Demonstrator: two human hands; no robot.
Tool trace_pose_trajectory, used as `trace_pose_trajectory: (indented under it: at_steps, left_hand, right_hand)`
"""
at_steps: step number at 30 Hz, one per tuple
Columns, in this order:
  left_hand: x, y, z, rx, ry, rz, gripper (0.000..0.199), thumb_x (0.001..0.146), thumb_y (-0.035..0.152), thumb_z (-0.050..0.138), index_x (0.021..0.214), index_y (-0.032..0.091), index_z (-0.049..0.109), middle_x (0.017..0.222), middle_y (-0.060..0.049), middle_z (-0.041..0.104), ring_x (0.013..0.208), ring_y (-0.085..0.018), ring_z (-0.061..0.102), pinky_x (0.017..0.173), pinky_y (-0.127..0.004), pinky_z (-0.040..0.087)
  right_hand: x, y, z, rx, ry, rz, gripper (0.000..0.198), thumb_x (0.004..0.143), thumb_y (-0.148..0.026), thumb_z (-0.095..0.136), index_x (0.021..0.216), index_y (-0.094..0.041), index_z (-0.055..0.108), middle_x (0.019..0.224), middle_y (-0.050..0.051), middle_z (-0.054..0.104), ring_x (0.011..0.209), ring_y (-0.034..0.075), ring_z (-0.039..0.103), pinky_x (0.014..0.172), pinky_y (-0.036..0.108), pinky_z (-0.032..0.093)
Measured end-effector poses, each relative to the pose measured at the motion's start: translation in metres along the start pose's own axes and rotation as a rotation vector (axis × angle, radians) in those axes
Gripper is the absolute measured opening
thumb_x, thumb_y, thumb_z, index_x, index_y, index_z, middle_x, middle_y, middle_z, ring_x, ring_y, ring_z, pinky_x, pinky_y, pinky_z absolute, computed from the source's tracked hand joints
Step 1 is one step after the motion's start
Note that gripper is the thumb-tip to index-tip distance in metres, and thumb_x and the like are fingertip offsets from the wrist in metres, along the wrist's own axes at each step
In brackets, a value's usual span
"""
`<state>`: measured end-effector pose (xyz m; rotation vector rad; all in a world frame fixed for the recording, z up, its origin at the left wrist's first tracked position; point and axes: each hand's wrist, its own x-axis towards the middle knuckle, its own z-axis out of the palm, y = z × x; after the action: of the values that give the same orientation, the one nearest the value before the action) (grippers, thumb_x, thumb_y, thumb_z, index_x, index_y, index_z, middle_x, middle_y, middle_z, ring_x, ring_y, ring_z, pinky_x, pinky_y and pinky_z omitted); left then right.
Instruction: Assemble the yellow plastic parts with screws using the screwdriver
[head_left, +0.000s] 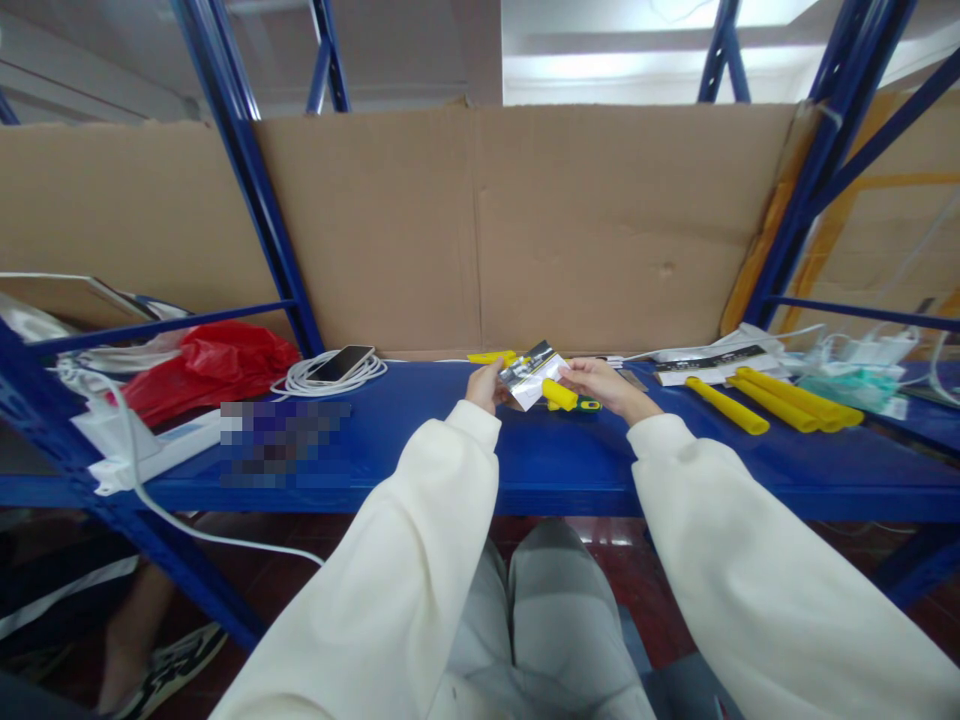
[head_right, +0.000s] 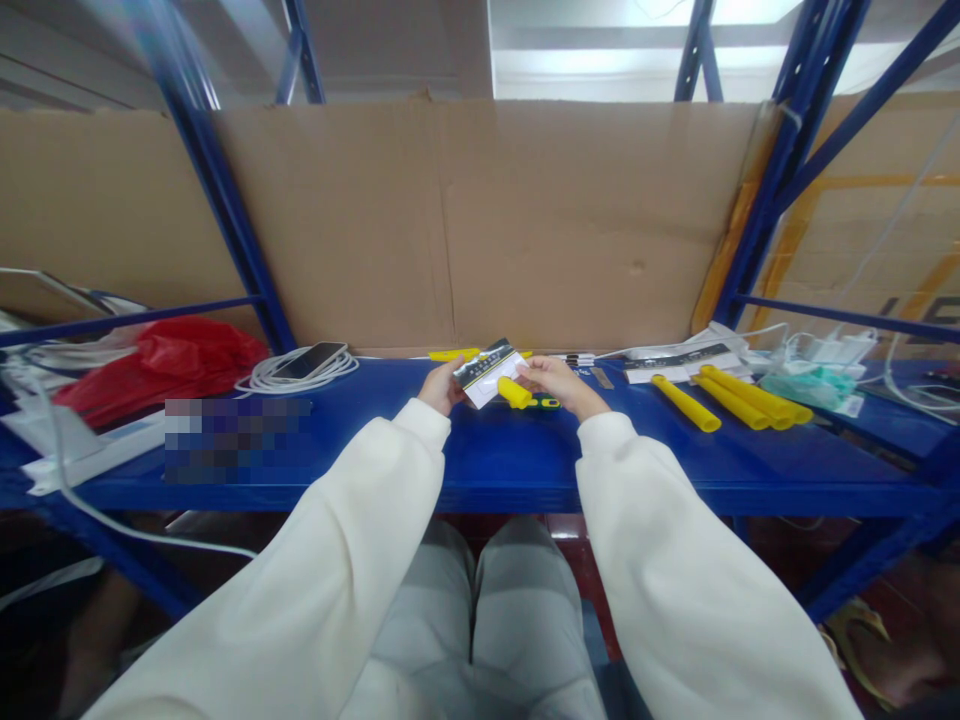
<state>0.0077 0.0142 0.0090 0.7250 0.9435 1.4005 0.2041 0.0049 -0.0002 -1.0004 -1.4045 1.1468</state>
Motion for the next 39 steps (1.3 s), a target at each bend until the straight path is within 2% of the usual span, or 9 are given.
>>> trace_pose_trajectory:
  at_steps: [7, 14, 22, 28, 35, 39]
  left_hand:
    - [0.0009, -0.0024, 0.0025, 0.014, -0.101, -0.037, 0.018, 0.088, 0.03, 0.066, 0.089, 0.014, 0.073, 0.061, -0.002, 0.067, 0.048, -0.013, 0.059, 0.051, -0.024, 0.044]
    - [0.0006, -0.0009, 0.0062, 0.047, -0.113, -0.003, 0.033, 0.091, 0.043, 0.059, 0.089, 0.013, 0.073, 0.065, -0.005, 0.07, 0.055, -0.016, 0.064, 0.053, -0.024, 0.045]
    - [-0.0036, 0.0008, 0.0072, 0.116, -0.088, 0.112, 0.022, 0.084, 0.034, 0.069, 0.074, 0.016, 0.073, 0.07, -0.006, 0.073, 0.071, -0.02, 0.069, 0.06, -0.026, 0.048]
    - [-0.002, -0.0013, 0.0079, 0.133, -0.108, 0.195, 0.006, 0.08, 0.023, 0.07, 0.079, 0.019, 0.075, 0.074, -0.003, 0.075, 0.076, -0.021, 0.069, 0.06, -0.026, 0.05]
    - [0.0047, -0.004, 0.0041, 0.199, -0.137, 0.168, 0.013, 0.078, 0.029, 0.072, 0.075, 0.016, 0.073, 0.066, -0.004, 0.07, 0.065, -0.018, 0.064, 0.058, -0.026, 0.044]
    - [0.0038, -0.0032, 0.0037, 0.224, -0.141, 0.133, 0.024, 0.078, 0.037, 0.074, 0.068, 0.015, 0.071, 0.064, -0.006, 0.069, 0.069, -0.019, 0.065, 0.063, -0.026, 0.044]
  right_hand:
    - [-0.0029, -0.0029, 0.0031, -0.032, -0.009, -0.01, 0.015, 0.079, -0.025, 0.078, 0.071, -0.017, 0.068, 0.069, 0.004, 0.074, 0.061, 0.011, 0.067, 0.062, 0.021, 0.055]
    - [-0.005, -0.0057, 0.0051, -0.013, 0.035, 0.007, 0.014, 0.083, -0.02, 0.073, 0.071, -0.016, 0.066, 0.066, 0.003, 0.073, 0.058, 0.01, 0.067, 0.06, 0.019, 0.054]
    - [-0.0053, -0.0071, 0.0065, 0.029, 0.115, -0.001, 0.016, 0.086, -0.014, 0.069, 0.071, -0.017, 0.065, 0.07, 0.004, 0.074, 0.057, 0.011, 0.067, 0.061, 0.022, 0.058]
    - [-0.0015, -0.0041, 0.0041, 0.046, 0.117, 0.001, 0.014, 0.084, -0.016, 0.072, 0.073, -0.017, 0.065, 0.072, 0.004, 0.074, 0.059, 0.012, 0.068, 0.064, 0.023, 0.06]
    - [-0.0005, -0.003, 0.0022, 0.039, 0.133, -0.027, 0.015, 0.083, -0.016, 0.073, 0.071, -0.017, 0.065, 0.071, 0.004, 0.073, 0.057, 0.01, 0.067, 0.057, 0.02, 0.058]
    - [0.0022, 0.0002, 0.0, 0.032, 0.149, -0.029, 0.014, 0.083, -0.019, 0.074, 0.073, -0.018, 0.064, 0.071, 0.003, 0.072, 0.054, 0.01, 0.065, 0.051, 0.019, 0.056]
